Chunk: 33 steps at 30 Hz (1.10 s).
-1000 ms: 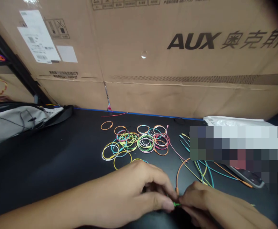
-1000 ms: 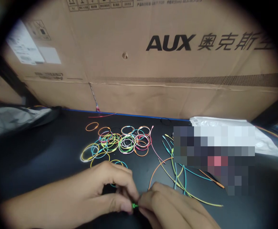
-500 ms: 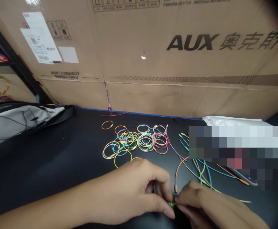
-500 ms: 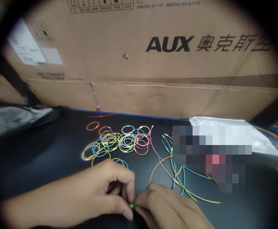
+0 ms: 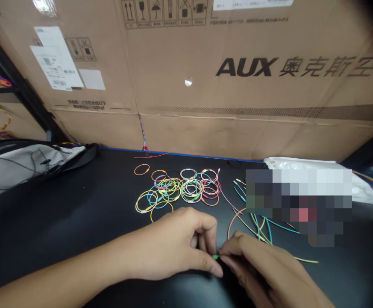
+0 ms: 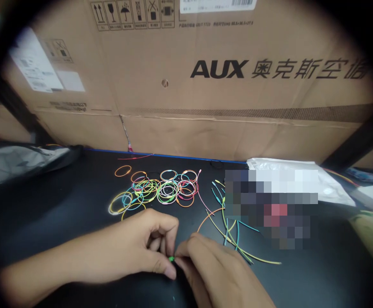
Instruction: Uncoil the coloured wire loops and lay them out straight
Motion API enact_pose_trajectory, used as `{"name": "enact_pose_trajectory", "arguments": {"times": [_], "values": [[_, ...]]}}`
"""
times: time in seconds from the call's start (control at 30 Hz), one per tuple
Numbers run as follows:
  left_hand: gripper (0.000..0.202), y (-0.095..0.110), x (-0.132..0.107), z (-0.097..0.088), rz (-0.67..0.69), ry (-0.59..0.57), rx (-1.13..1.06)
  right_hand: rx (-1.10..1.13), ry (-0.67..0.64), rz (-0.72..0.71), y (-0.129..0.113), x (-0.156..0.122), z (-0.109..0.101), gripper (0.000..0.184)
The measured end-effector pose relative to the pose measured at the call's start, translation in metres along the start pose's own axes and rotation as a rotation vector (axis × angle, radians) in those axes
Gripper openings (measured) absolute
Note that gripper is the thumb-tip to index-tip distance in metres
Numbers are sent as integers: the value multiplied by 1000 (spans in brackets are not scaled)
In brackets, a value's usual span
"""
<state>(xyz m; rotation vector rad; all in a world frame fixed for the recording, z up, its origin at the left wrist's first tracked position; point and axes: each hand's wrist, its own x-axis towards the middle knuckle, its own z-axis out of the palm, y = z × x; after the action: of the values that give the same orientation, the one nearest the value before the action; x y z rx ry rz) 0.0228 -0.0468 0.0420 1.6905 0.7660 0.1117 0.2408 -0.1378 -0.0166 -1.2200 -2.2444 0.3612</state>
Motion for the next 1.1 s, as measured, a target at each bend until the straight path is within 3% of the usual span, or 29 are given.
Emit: {"name": "enact_pose_trajectory", "arguments": {"times": [0.2, 0.33, 0.5, 0.63, 0.73, 0.83, 1.0, 1.1], "values": [[12, -2, 0, 0, 50, -88, -96, 28, 54, 16, 0, 0, -2, 17], [27, -2, 1, 4, 25, 61, -19, 21, 101, -1, -4, 3, -1, 19], [24, -5, 0, 4, 2, -57, -107, 21, 185, -9, -3, 6, -4, 12], [25, -10, 2, -1, 97, 39, -138, 181, 188, 107, -3, 8, -6, 14], [27, -12, 3, -4, 191, 162, 0, 443, 252, 283, -6, 9, -8, 18], [29, -11, 2, -9, 292, 249, 224, 619, 336, 349, -5, 11, -14, 19], [22, -15, 0, -18, 393, 319, 566, 744, 451, 423, 9, 19, -37, 25], [20, -18, -2, -26, 448, 339, 764, 688, 532, 479, 22, 27, -56, 33]]}}
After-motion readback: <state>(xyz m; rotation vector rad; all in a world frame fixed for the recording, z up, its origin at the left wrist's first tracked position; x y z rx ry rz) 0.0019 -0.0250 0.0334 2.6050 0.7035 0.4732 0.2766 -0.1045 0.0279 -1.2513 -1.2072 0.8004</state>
